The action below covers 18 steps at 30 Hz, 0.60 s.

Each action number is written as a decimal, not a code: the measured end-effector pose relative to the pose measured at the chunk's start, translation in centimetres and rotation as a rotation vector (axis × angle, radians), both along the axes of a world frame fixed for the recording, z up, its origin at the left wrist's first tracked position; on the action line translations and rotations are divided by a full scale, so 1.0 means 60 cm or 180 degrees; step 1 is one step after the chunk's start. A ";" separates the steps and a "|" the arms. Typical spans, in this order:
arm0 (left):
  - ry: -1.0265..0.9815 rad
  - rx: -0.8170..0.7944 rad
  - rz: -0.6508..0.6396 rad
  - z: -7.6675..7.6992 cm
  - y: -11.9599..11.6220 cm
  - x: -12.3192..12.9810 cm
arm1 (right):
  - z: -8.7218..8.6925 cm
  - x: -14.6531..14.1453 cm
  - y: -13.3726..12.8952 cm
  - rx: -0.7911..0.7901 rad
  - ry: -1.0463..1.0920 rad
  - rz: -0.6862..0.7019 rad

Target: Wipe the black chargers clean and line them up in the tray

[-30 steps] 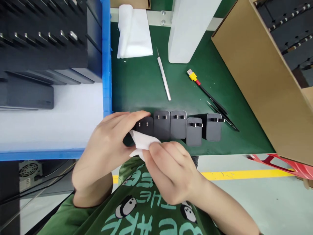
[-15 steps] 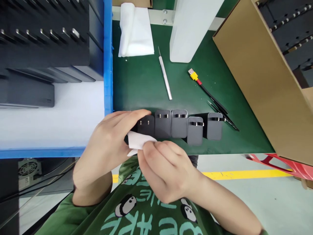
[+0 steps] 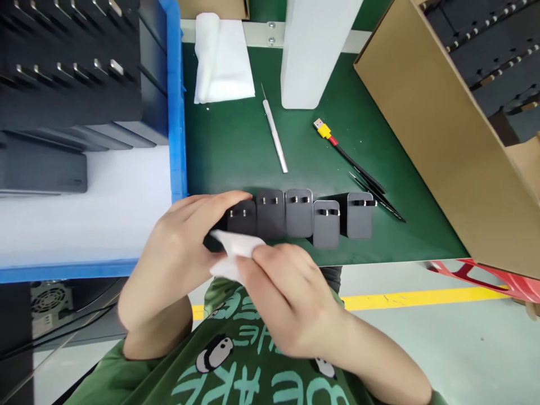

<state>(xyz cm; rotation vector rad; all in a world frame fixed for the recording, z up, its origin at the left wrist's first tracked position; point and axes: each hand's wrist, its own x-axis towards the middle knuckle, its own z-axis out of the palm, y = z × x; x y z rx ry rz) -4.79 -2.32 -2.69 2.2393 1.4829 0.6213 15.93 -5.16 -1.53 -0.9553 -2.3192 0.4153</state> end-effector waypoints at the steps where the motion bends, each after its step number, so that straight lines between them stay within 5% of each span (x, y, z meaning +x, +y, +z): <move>1: 0.0015 0.0021 0.0014 0.000 0.000 0.001 | -0.011 -0.010 0.005 0.0126 0.0042 0.0012; 6: 0.0047 0.0077 -0.0045 -0.001 0.002 0.001 | -0.036 -0.019 0.015 0.0359 0.0075 0.0178; 18: 0.0005 -0.0051 -0.0020 -0.001 0.000 -0.002 | -0.008 0.011 0.000 0.0178 -0.0046 -0.0087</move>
